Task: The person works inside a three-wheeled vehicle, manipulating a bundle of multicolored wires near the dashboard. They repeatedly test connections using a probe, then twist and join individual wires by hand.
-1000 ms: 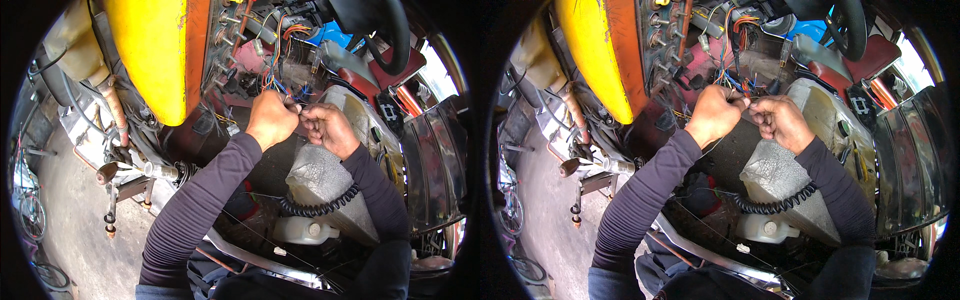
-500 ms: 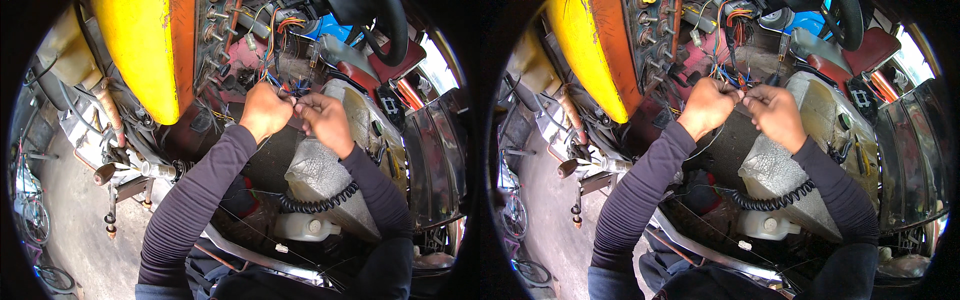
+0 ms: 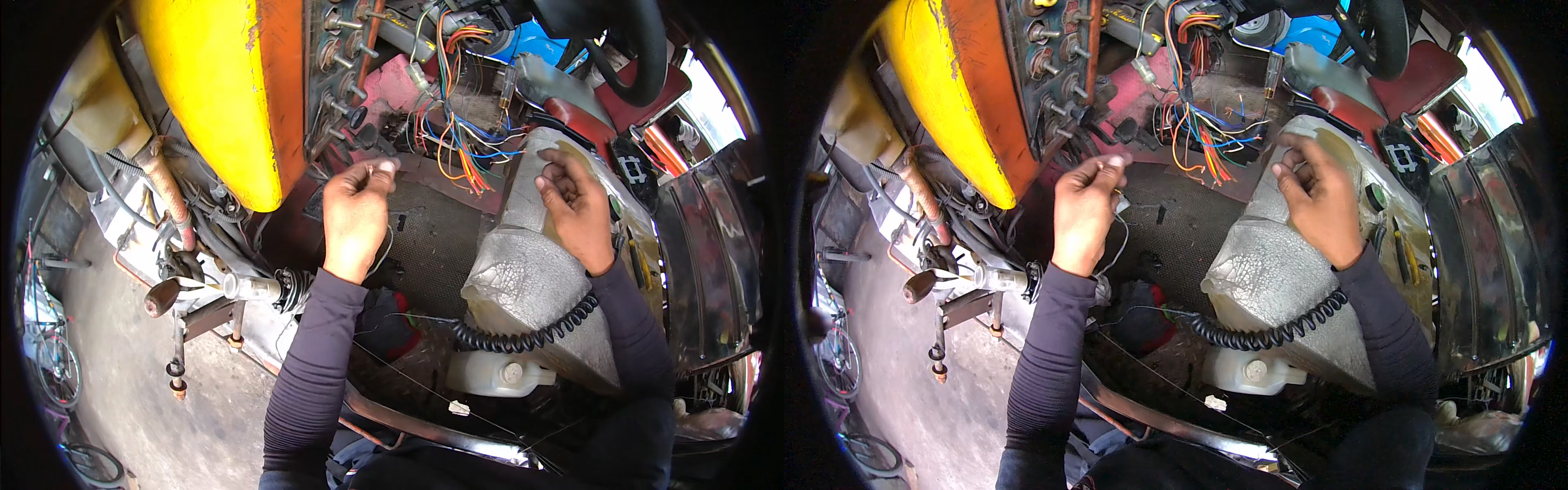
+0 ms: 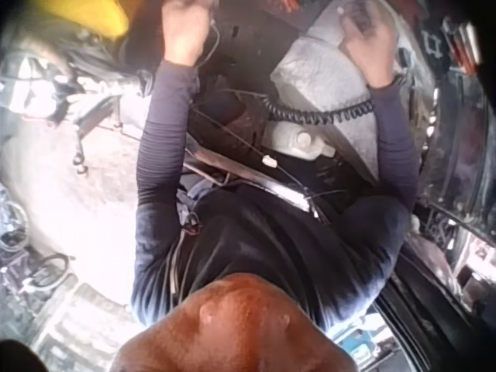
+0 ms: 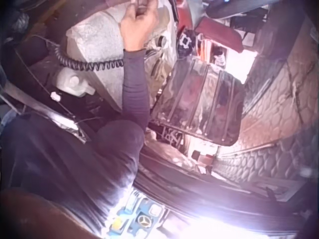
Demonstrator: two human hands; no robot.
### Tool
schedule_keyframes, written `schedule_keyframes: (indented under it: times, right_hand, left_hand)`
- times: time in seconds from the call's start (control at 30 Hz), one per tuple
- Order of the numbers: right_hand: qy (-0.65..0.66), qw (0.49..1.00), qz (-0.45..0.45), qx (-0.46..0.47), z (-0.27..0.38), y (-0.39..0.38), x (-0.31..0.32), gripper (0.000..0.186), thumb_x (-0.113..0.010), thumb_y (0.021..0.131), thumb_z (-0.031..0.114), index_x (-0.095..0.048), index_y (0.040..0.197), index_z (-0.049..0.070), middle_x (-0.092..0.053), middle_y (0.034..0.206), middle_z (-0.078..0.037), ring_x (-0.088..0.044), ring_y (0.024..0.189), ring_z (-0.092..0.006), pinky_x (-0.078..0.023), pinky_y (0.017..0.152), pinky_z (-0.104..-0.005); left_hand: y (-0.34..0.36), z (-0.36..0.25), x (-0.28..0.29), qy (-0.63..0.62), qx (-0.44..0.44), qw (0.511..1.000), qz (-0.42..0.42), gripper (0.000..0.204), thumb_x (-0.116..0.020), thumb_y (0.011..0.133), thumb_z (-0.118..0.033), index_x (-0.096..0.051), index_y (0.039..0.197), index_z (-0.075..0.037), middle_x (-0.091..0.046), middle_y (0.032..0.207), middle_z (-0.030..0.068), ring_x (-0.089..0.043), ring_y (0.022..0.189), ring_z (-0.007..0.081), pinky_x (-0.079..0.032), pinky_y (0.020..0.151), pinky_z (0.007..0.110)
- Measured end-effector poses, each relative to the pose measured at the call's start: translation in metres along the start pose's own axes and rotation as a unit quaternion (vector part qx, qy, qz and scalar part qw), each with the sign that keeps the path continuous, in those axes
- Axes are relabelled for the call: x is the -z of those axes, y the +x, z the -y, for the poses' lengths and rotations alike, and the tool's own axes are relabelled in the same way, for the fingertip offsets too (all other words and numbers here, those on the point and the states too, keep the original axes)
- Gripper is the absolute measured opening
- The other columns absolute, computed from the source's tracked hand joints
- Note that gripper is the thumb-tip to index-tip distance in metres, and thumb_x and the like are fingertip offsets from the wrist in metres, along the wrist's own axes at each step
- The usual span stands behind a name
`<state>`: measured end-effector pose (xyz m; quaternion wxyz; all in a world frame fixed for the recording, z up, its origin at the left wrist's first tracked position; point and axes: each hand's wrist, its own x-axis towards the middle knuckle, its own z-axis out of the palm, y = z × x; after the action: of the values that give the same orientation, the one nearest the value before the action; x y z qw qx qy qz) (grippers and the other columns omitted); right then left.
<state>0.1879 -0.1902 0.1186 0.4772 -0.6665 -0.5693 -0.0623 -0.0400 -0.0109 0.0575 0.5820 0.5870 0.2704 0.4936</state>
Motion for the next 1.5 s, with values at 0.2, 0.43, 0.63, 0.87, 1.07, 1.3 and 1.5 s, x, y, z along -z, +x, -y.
schedule_keyframes:
  times: [0.2, 0.43, 0.63, 0.87, 1.07, 1.3, 1.5]
  right_hand:
    - [-0.137, 0.977, 0.060, 0.154, 0.033, 0.000, 0.002, 0.014, -0.070, 0.091, 0.007, -0.072, 0.104, 0.000, -0.071, 0.092, -0.015, -0.070, 0.072, -0.0248, -0.054, 0.066, -0.0360]
    - [-0.212, 0.945, 0.138, 0.209, 0.042, 0.002, -0.028, 0.017, -0.073, 0.088, 0.010, -0.071, 0.104, 0.006, -0.071, 0.086, -0.011, -0.071, 0.072, -0.0331, -0.056, 0.063, -0.0429]
    - [-0.333, 0.899, 0.132, 0.253, 0.033, 0.014, -0.047, 0.028, -0.071, 0.086, 0.013, -0.065, 0.113, 0.008, -0.068, 0.080, -0.007, -0.072, 0.068, -0.0277, -0.056, 0.057, -0.0414]
    - [-0.404, 0.863, 0.112, 0.281, 0.016, 0.021, -0.061, 0.022, -0.067, 0.082, 0.012, -0.062, 0.103, 0.006, -0.067, 0.076, -0.007, -0.072, 0.064, -0.0244, -0.055, 0.052, -0.0377]
    - [-0.380, 0.877, 0.131, 0.263, 0.014, 0.021, -0.062, 0.017, -0.069, 0.085, 0.014, -0.064, 0.100, 0.009, -0.066, 0.081, -0.007, -0.073, 0.071, -0.0265, -0.057, 0.057, -0.0403]
    - [-0.174, 0.952, 0.056, 0.245, 0.031, 0.006, -0.049, 0.020, -0.075, 0.083, 0.005, -0.071, 0.102, 0.005, -0.065, 0.098, -0.010, -0.070, 0.078, -0.0316, -0.057, 0.068, -0.0413]
    - [-0.073, 0.986, 0.065, 0.138, 0.031, 0.005, -0.050, 0.019, -0.073, 0.084, 0.001, -0.071, 0.102, 0.004, -0.068, 0.103, -0.011, -0.070, 0.088, -0.0336, -0.057, 0.074, -0.0422]
  left_hand:
    - [0.011, 0.013, -0.004, 0.001, 0.099, 0.995, 0.016, 0.024, -0.073, 0.098, -0.020, -0.074, 0.095, 0.004, -0.065, 0.080, -0.0007, -0.053, 0.075, 0.0066, -0.042, 0.069, 0.024]
    - [0.022, 0.014, -0.010, 0.103, -0.100, 0.989, 0.024, 0.020, -0.075, 0.087, -0.005, -0.077, 0.107, -0.003, -0.067, 0.081, 0.0014, -0.057, 0.072, 0.0087, -0.049, 0.070, 0.026]
    - [0.028, -0.004, -0.024, 0.262, -0.214, 0.932, 0.129, 0.022, -0.074, 0.085, 0.000, -0.077, 0.107, -0.004, -0.068, 0.089, 0.0119, -0.066, 0.076, 0.0201, -0.053, 0.075, 0.034]
    - [0.037, -0.005, -0.024, 0.337, -0.243, 0.893, 0.172, 0.019, -0.079, 0.080, -0.001, -0.079, 0.099, -0.004, -0.069, 0.094, 0.0147, -0.071, 0.087, 0.0301, -0.056, 0.078, 0.039]
    - [0.032, -0.016, -0.031, 0.254, -0.208, 0.926, 0.185, 0.013, -0.079, 0.084, -0.002, -0.078, 0.097, -0.001, -0.076, 0.092, 0.0134, -0.072, 0.082, 0.0203, -0.055, 0.076, 0.036]
    - [0.030, -0.022, -0.035, 0.221, -0.185, 0.941, 0.179, 0.011, -0.079, 0.086, -0.002, -0.076, 0.096, -0.001, -0.077, 0.083, 0.0077, -0.064, 0.071, 0.0083, -0.051, 0.066, 0.028]
    - [0.022, -0.021, -0.047, 0.176, -0.180, 0.950, 0.183, 0.009, -0.079, 0.085, -0.004, -0.077, 0.093, -0.001, -0.075, 0.079, 0.0072, -0.062, 0.069, 0.0060, -0.050, 0.065, 0.027]
